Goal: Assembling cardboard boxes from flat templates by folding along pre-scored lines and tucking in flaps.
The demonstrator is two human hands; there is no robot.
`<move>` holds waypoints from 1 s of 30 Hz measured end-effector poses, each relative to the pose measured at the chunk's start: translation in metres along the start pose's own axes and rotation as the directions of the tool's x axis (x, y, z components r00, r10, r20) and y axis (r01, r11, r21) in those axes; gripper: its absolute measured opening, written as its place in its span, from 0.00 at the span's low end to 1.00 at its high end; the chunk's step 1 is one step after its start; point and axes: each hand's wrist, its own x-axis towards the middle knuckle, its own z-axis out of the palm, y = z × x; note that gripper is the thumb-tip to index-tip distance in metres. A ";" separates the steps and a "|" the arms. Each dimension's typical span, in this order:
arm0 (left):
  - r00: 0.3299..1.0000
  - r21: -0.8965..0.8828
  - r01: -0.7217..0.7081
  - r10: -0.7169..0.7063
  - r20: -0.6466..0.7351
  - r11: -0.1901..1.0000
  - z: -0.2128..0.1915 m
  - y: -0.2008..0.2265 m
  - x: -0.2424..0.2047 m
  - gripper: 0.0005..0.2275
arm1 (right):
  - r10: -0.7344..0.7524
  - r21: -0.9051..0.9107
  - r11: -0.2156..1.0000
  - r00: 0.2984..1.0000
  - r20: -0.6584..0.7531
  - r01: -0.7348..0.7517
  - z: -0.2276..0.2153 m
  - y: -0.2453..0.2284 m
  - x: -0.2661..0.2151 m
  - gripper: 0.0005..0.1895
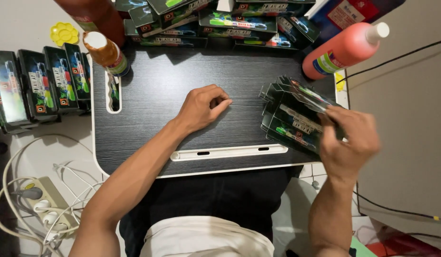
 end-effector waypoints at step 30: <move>0.984 0.608 -0.025 0.128 -0.127 0.794 -0.052 -0.036 -0.003 0.16 | 0.308 0.582 0.334 0.669 0.677 -0.742 0.159 -0.027 0.000 0.23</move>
